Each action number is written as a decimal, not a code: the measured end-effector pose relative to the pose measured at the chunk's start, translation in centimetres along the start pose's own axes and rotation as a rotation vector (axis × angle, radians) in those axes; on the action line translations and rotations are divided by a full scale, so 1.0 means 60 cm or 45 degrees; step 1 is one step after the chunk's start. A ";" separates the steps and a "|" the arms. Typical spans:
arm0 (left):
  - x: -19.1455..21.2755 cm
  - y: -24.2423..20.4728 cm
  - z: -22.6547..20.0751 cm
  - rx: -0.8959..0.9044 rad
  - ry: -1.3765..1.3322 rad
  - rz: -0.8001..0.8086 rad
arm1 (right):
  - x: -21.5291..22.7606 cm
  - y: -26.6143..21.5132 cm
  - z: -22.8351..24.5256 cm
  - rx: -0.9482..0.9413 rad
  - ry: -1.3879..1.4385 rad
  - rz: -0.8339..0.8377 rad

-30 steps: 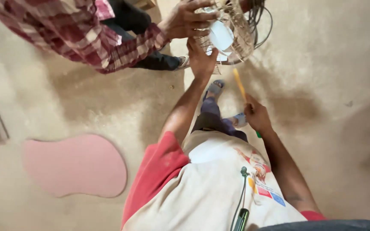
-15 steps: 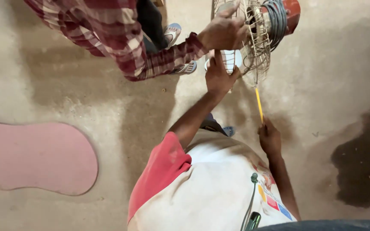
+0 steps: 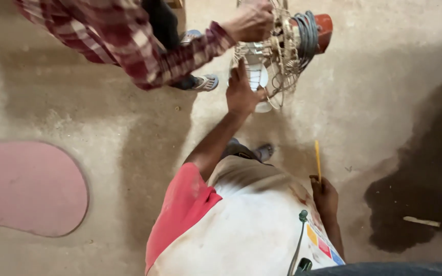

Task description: The person uses a yellow-handled screwdriver to tighten screws on the wire cage of a standing fan. Another person assists by holding the fan steady. The person rotates around the fan to access different screws and continues tightening them.

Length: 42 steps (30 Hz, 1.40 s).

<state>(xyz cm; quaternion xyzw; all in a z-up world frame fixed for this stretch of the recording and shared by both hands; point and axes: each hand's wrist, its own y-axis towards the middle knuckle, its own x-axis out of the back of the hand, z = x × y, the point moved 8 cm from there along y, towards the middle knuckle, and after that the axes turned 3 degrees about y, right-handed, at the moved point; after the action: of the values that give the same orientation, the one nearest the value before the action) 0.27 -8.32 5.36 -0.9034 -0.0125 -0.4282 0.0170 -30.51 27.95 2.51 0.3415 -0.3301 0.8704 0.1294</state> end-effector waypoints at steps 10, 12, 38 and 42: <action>0.010 -0.030 -0.032 0.084 -0.105 -0.164 | 0.123 0.053 -0.049 0.184 0.235 -0.229; -0.002 -0.031 -0.024 0.089 -0.126 -0.189 | 0.123 0.079 -0.064 0.198 0.264 -0.191; -0.081 -0.052 0.009 0.510 0.050 -0.459 | 0.296 0.519 0.123 0.469 0.310 0.325; -0.076 -0.071 -0.043 0.670 0.069 -0.695 | 0.344 0.623 0.151 0.555 0.173 0.416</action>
<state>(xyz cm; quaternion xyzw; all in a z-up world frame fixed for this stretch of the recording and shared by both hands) -4.75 -4.22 3.56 -0.8200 -0.3617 -0.4229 0.1342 -57.89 -6.06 3.36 0.2445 -0.1763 0.9511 -0.0672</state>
